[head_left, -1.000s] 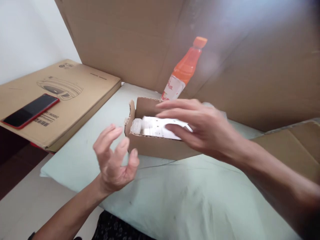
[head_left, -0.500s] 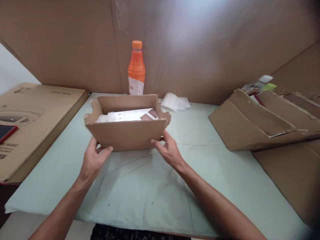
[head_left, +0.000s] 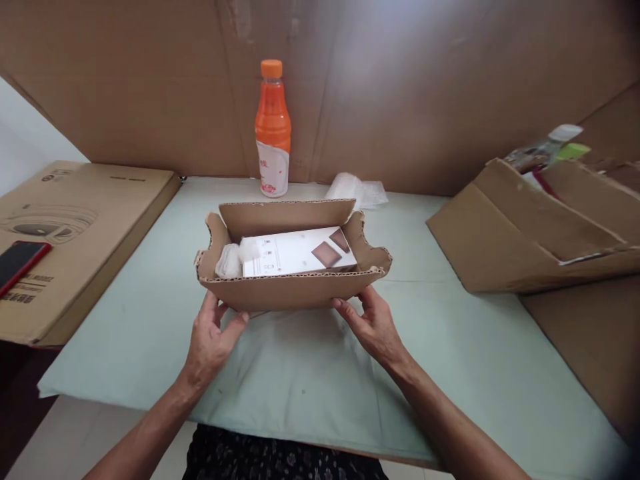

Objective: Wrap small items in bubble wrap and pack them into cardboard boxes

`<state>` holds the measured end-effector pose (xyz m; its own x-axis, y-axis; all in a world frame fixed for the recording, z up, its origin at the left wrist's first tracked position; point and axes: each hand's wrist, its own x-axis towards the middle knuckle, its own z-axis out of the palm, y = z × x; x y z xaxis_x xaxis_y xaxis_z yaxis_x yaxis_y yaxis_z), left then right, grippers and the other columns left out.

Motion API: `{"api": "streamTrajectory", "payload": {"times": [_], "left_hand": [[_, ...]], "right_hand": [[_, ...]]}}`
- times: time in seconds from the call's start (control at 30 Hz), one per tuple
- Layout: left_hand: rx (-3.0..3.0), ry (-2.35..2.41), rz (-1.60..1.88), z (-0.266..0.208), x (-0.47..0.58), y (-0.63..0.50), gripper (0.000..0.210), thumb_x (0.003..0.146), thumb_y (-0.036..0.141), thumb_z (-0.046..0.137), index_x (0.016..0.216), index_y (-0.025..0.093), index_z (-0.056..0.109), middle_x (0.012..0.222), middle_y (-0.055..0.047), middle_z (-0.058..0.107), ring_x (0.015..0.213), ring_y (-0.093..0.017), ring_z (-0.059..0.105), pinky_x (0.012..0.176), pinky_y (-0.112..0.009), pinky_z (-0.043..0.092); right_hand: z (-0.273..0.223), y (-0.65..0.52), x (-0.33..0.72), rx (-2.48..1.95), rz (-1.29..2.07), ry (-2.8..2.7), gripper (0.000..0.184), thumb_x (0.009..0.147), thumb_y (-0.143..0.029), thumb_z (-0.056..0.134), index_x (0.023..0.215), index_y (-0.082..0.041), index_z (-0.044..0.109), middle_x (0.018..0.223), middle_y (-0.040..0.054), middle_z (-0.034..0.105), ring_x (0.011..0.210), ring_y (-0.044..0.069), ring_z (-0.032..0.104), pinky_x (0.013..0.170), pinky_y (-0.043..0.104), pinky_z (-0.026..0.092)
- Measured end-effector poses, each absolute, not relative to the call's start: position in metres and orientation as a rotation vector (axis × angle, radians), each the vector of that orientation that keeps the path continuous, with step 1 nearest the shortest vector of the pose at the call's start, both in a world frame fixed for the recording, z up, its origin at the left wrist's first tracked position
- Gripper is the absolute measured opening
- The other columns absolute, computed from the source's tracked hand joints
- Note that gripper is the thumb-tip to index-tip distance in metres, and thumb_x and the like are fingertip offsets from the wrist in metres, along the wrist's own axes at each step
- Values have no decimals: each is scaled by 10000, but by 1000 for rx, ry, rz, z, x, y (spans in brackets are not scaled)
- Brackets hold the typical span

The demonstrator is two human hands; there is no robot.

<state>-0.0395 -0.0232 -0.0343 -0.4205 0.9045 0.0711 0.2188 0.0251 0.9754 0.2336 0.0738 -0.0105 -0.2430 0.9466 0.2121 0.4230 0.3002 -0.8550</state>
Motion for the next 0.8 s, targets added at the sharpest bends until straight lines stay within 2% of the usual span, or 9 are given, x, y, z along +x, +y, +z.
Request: {"api": "streamTrajectory", "payload": {"times": [0.07, 0.17, 0.37, 0.47, 0.63, 0.8], "left_hand": [[1154, 1712, 1445, -40, -40, -29, 566, 845, 341, 699, 1370, 197, 542, 1365, -129, 621, 1271, -254, 597, 1121, -405, 478], [1114, 1725, 1465, -48, -34, -35, 577, 838, 341, 705, 1373, 210, 534, 1351, -123, 619, 1282, -261, 595, 1128, -400, 473], [935, 1773, 1387, -52, -35, -41, 657, 787, 400, 766, 1382, 239, 535, 1334, -117, 614, 1306, -327, 584, 1190, -514, 408], [919, 1780, 1351, -54, -36, -42, 647, 789, 405, 766, 1376, 254, 540, 1354, -109, 605, 1313, -330, 584, 1193, -519, 408], [939, 1823, 1387, -53, -26, -42, 626, 819, 394, 739, 1383, 222, 527, 1329, -119, 622, 1250, -291, 623, 1100, -438, 513], [1049, 1768, 1383, -48, -20, -39, 580, 878, 309, 661, 1421, 201, 486, 1336, -127, 635, 1280, -258, 608, 1125, -401, 479]], "right_hand": [[-13, 81, 231, -1217, 899, -1849, 337, 899, -491, 639, 1053, -192, 653, 977, 91, 716, 811, 224, 639, 653, 331, 530], [-21, 79, 235, -1231, 904, -1860, 379, 900, -469, 646, 1162, -196, 638, 1076, 99, 717, 884, 232, 653, 751, 361, 558], [-41, 59, 235, -1258, 1033, -1812, 499, 918, -415, 624, 1355, -186, 552, 1269, 139, 669, 1065, 253, 654, 917, 412, 557], [-45, 54, 232, -1277, 1031, -1802, 491, 927, -406, 610, 1360, -182, 550, 1281, 150, 668, 1164, 275, 633, 994, 446, 535], [-47, 52, 233, -1303, 1045, -1771, 466, 911, -357, 601, 1345, -192, 555, 1267, 147, 674, 1151, 278, 651, 999, 454, 544], [-51, 55, 237, -1331, 1060, -1779, 436, 905, -390, 621, 1297, -207, 570, 1252, 141, 684, 1140, 294, 662, 1012, 480, 542]]}}
